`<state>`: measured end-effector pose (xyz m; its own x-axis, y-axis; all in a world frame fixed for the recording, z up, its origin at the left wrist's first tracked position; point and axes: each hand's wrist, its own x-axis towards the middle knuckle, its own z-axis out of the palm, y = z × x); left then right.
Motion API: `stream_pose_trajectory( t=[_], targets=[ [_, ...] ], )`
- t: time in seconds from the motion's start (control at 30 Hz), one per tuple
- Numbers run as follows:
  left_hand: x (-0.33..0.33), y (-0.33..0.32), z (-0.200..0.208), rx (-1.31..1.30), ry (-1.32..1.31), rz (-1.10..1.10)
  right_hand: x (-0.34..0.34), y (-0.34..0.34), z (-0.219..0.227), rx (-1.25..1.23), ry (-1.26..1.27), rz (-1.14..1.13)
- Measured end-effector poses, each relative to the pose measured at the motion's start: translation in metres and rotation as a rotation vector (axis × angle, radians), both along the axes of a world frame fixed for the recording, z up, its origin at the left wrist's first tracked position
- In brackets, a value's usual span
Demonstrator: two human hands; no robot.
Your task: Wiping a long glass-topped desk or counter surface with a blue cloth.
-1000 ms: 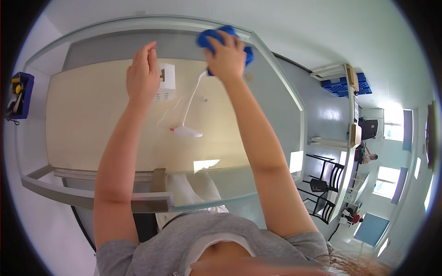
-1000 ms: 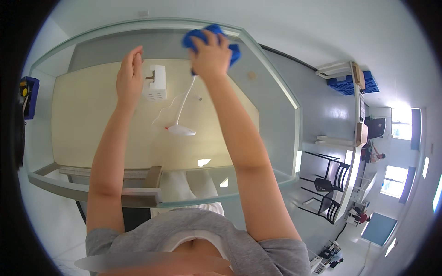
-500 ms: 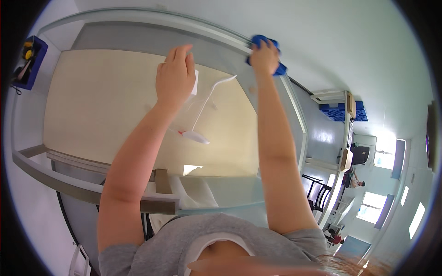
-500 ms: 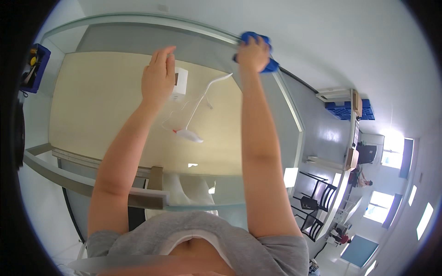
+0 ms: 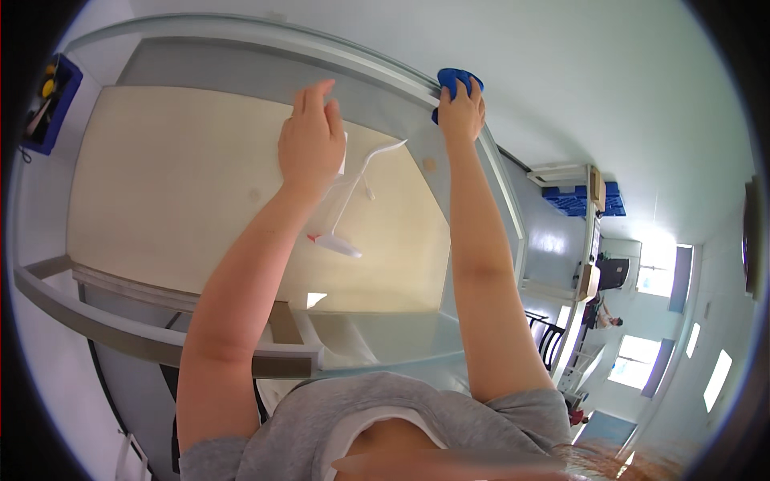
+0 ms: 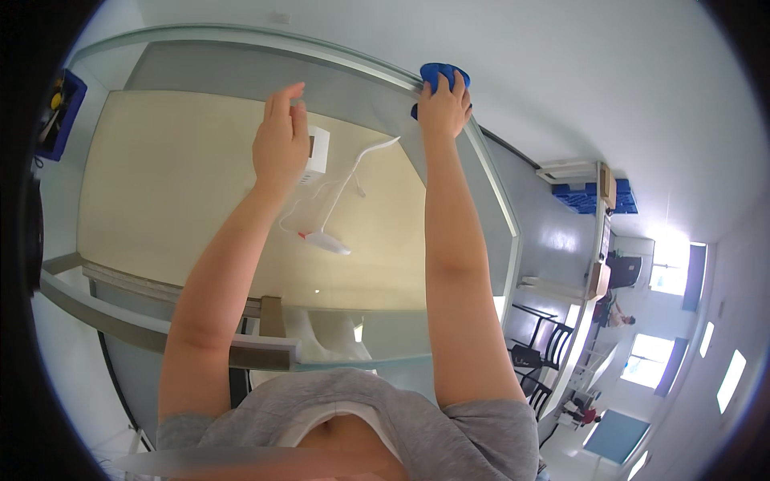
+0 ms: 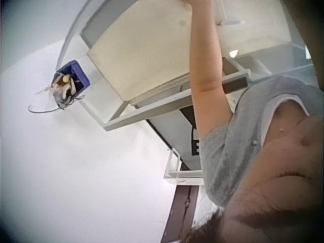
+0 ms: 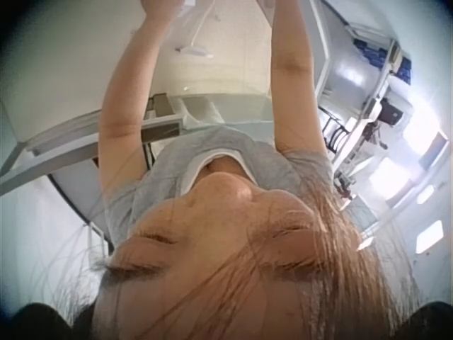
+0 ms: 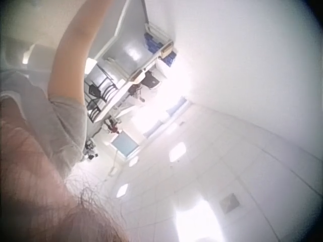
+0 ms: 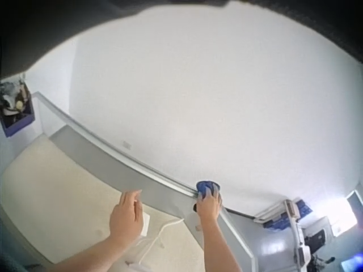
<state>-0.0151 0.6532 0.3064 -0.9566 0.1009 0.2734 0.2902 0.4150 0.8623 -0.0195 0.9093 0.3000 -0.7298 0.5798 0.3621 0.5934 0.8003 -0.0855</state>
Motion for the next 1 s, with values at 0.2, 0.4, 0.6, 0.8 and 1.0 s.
stream_pose_trajectory(
  t=[0.2, 0.4, 0.6, 0.8, 1.0],
  targets=[
    [-0.001, 0.002, -0.008, -0.013, 0.001, 0.022, 0.005, -0.066, -0.005, -0.058, 0.077, 0.226],
    [-0.001, 0.0, -0.006, 0.047, -0.006, 0.033, 0.068, -0.1, 0.01, -0.058, 0.067, 0.558],
    [-0.002, -0.001, -0.002, 0.066, -0.035, -0.002, 0.141, 0.024, 0.006, 0.043, -0.004, -0.013],
    [-0.002, 0.007, -0.001, 0.003, 0.003, 0.01, 0.143, -0.047, -0.002, 0.057, -0.038, -0.033],
    [-0.009, 0.001, -0.013, -0.013, 0.031, 0.013, 0.193, -0.234, 0.034, -0.195, 0.015, 0.785]
  ],
)
